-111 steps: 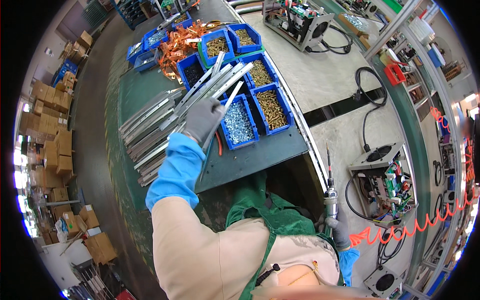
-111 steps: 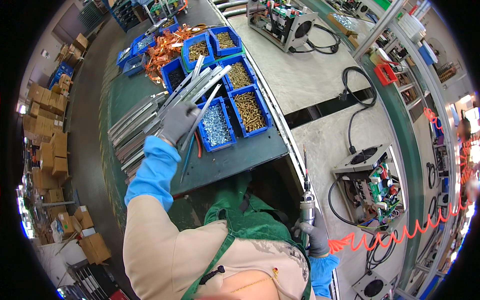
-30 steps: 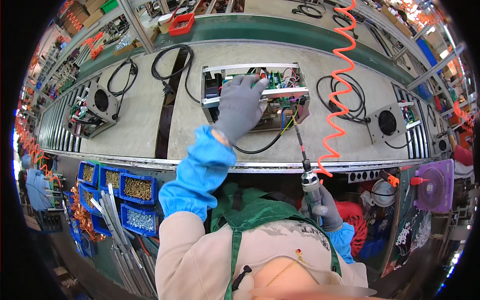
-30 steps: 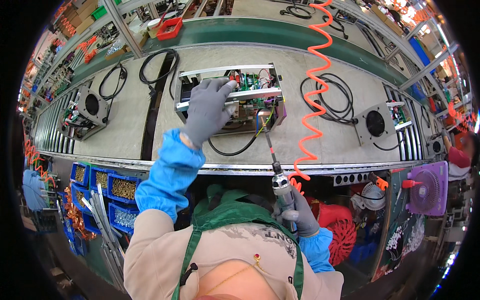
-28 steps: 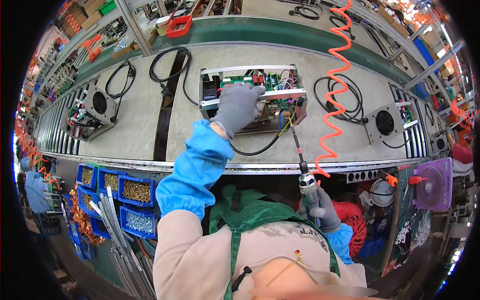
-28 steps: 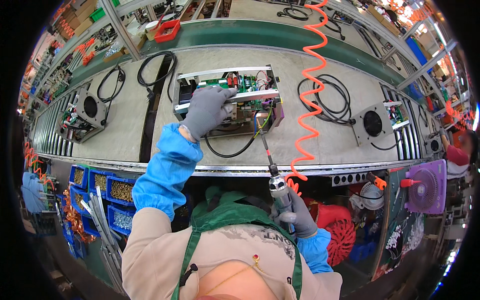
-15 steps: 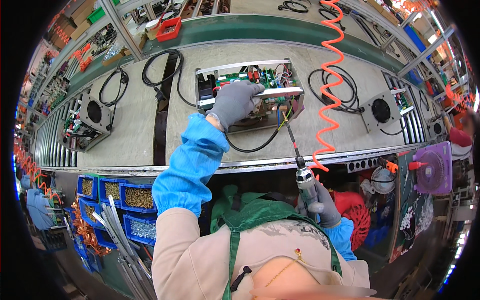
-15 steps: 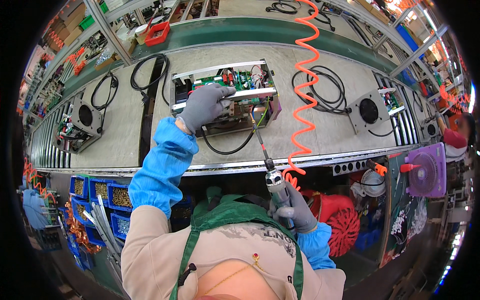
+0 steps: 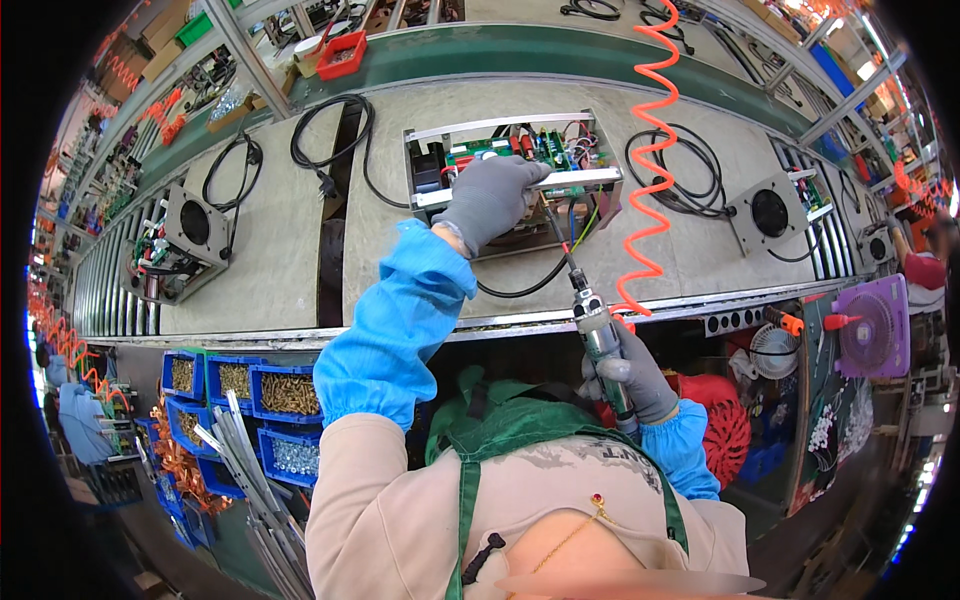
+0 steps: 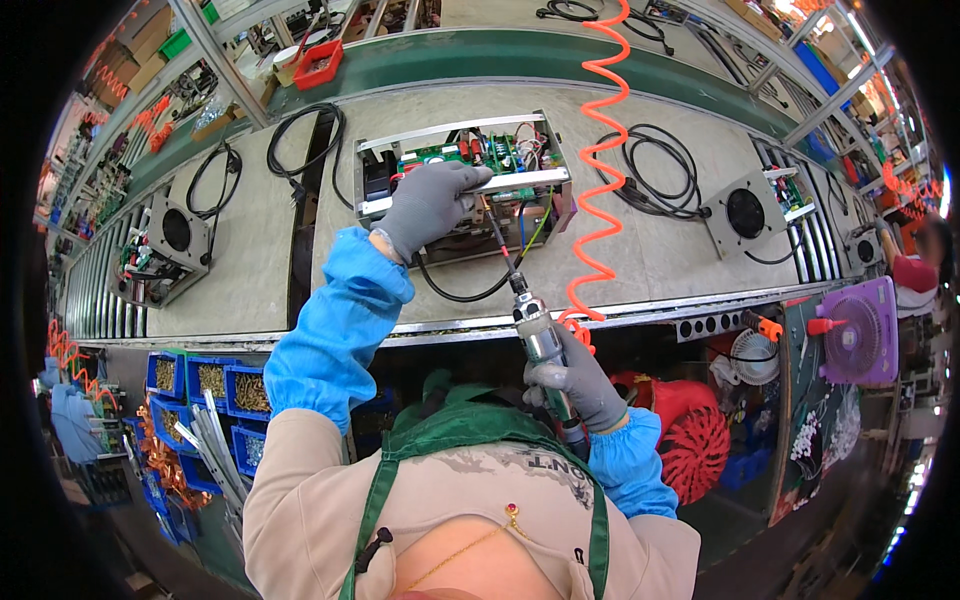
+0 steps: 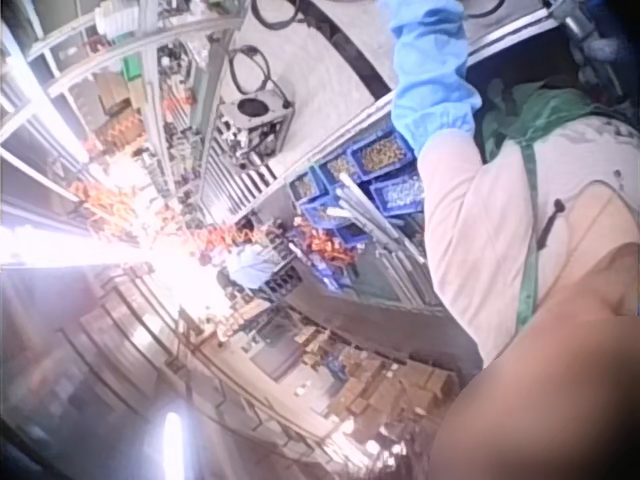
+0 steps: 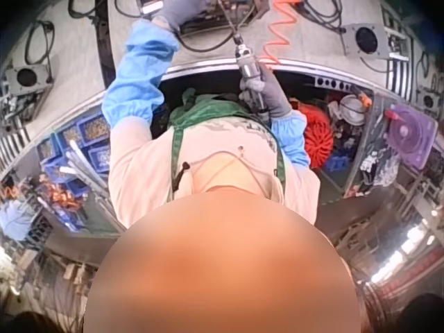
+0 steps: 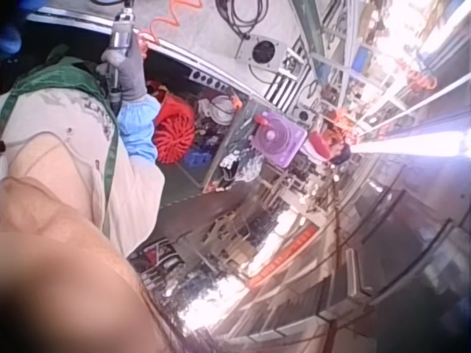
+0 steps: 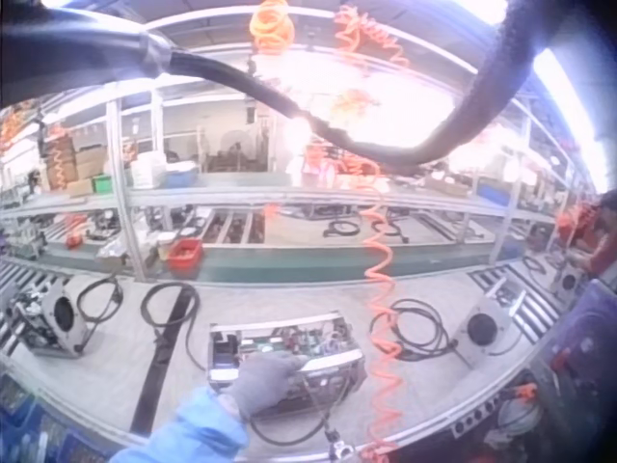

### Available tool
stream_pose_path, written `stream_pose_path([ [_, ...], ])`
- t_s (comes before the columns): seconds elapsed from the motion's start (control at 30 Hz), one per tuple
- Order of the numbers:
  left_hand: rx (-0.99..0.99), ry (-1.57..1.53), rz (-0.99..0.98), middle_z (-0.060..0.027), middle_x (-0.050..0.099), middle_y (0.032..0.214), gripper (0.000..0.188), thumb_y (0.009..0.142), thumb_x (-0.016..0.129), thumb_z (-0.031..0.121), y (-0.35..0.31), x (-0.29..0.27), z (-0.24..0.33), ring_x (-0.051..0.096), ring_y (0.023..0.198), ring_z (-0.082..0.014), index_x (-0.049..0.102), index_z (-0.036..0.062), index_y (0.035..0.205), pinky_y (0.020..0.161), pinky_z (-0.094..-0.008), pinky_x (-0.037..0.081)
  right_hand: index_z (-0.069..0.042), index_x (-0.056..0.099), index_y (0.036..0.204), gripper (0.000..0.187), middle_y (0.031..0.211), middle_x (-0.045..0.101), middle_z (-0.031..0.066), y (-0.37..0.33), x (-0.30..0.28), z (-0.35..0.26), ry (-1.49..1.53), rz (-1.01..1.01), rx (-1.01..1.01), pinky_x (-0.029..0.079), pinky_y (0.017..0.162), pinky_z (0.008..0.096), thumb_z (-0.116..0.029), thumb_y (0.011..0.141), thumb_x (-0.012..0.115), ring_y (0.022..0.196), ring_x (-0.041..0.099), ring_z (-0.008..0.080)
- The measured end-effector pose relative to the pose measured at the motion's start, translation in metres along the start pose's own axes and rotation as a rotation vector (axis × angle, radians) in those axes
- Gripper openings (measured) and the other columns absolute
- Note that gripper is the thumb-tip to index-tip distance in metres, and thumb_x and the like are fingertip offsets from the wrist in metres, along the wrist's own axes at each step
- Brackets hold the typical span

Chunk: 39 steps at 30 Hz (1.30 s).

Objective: Assembling an electronic chassis using an air screwdriver, screws, and various internal components.

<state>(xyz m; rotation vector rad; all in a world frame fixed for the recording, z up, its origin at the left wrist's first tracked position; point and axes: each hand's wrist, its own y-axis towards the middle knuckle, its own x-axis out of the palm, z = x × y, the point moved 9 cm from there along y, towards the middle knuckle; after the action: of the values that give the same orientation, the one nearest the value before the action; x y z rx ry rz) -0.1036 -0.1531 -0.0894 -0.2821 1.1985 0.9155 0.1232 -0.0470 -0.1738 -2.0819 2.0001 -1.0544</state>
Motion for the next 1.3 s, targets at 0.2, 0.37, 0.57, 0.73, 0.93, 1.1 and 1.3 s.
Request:
stream_pose_path([
  [0.2,-0.017,0.020,-0.032,-0.0059,0.067,0.106,0.037,0.081,0.065,0.014,0.002,0.006,-0.004,0.064,0.095,-0.0280,0.064,0.0190,0.118,0.081,-0.0376,0.052,-0.007,0.039,0.130,0.068,0.076,0.057,0.0090,0.005,-0.001,0.006,0.030,0.011,0.003,0.055,0.057,0.0321,-0.012,0.069,0.068,0.055,0.059,0.0165],
  [0.37,-0.018,0.013,-0.051,-0.0063,0.067,0.107,0.038,0.081,0.063,0.014,0.003,0.005,-0.004,0.064,0.095,-0.0277,0.064,0.0191,0.118,0.082,-0.0373,0.053,-0.008,0.040,0.129,0.078,0.078,0.058,0.0080,0.011,0.002,0.006,-0.016,0.039,-0.030,0.056,0.055,0.0335,-0.031,0.063,0.075,0.053,0.059,0.0173],
  [0.57,-0.008,0.022,-0.044,-0.0066,0.067,0.106,0.038,0.080,0.062,0.012,-0.002,0.001,-0.003,0.063,0.096,-0.0283,0.064,0.0178,0.118,0.082,-0.0375,0.052,-0.008,0.037,0.134,0.074,0.081,0.059,0.0099,0.010,0.024,0.007,0.256,-0.061,-0.052,0.057,0.056,0.0335,-0.023,0.071,0.072,0.055,0.060,0.0171],
  [0.73,0.076,0.080,0.182,-0.0106,0.063,0.111,0.050,0.074,0.067,0.010,-0.031,-0.031,-0.003,0.061,0.099,-0.0294,0.057,0.0143,0.123,0.086,-0.0398,0.050,-0.018,0.026,0.146,0.088,0.086,0.059,0.0114,0.016,0.034,0.005,0.311,-0.137,-0.158,0.058,0.057,0.0362,-0.031,0.074,0.074,0.055,0.061,0.0178],
  [0.93,-0.382,0.234,0.445,-0.0158,0.058,0.114,0.054,0.072,0.076,0.021,-0.101,-0.070,-0.069,0.060,0.103,-0.0296,0.057,0.0138,0.123,0.089,-0.0401,0.048,-0.018,0.019,0.149,0.096,0.084,0.058,0.0106,0.021,0.032,0.010,0.291,-0.139,-0.174,0.059,0.060,0.0364,-0.033,0.072,0.074,0.056,0.060,0.0169],
  [1.1,-0.330,-0.099,0.508,-0.0176,0.059,0.114,0.034,0.079,0.071,0.012,-0.107,-0.053,-0.075,0.063,0.097,-0.0307,0.064,0.0089,0.112,0.077,-0.0355,0.052,-0.016,0.018,0.149,0.098,0.081,0.059,0.0095,0.026,0.030,0.013,0.281,-0.147,-0.195,0.059,0.066,0.0373,-0.037,0.072,0.074,0.056,0.060,0.0160],
  [1.3,-0.349,0.021,0.477,-0.0187,0.057,0.118,0.036,0.079,0.067,0.013,-0.104,-0.047,-0.072,0.060,0.098,-0.0351,0.064,0.0169,0.115,0.082,-0.0411,0.051,-0.011,0.026,0.144,0.089,0.080,0.059,0.0096,0.026,0.029,0.014,0.285,-0.162,-0.188,0.059,0.068,0.0388,-0.037,0.073,0.074,0.055,0.060,0.0157],
])
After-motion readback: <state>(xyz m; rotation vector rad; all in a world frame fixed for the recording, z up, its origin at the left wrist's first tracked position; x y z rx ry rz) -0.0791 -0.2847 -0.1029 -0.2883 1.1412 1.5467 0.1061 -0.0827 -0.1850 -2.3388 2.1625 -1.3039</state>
